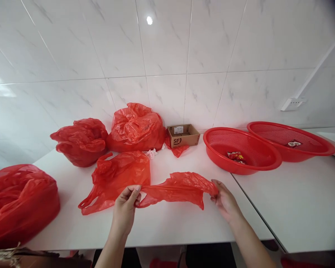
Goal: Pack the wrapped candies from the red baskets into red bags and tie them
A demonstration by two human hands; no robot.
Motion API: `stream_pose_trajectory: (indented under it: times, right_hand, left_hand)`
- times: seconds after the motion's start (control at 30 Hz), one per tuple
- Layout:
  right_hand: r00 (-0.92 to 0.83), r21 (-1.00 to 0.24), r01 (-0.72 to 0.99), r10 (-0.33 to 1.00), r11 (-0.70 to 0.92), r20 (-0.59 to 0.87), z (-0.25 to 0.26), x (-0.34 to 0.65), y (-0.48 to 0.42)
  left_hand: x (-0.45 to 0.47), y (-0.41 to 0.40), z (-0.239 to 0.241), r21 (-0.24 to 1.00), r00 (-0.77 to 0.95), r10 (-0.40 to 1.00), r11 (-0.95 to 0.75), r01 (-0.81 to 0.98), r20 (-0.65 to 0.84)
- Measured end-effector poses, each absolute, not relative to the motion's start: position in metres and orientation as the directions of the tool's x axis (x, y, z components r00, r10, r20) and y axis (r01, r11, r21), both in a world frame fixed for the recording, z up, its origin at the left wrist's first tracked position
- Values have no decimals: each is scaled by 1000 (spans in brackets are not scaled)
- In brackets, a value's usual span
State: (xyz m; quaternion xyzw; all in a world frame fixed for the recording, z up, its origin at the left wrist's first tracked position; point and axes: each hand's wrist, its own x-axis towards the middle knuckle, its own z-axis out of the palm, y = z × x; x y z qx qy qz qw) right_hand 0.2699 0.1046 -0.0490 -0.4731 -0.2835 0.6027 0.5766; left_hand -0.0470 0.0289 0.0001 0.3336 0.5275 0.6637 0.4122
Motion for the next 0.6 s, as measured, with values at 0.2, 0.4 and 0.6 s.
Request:
stream_pose_trajectory:
  times: [0.2, 0.4, 0.6]
  right_hand:
    - [421, -956, 190, 861, 222, 284, -20, 254, 80]
    - [-282, -982, 57, 947, 178, 155, 12, 196, 29]
    - [-266, -969, -231, 963, -92, -28, 4, 200, 40]
  left_hand:
    - [-20, 21, -2, 983, -408, 912, -45, -180, -33]
    - [29, -4, 16, 998, -65, 996, -60, -21, 59]
    - [59, -27, 9, 962, 295, 950, -167, 215, 99]
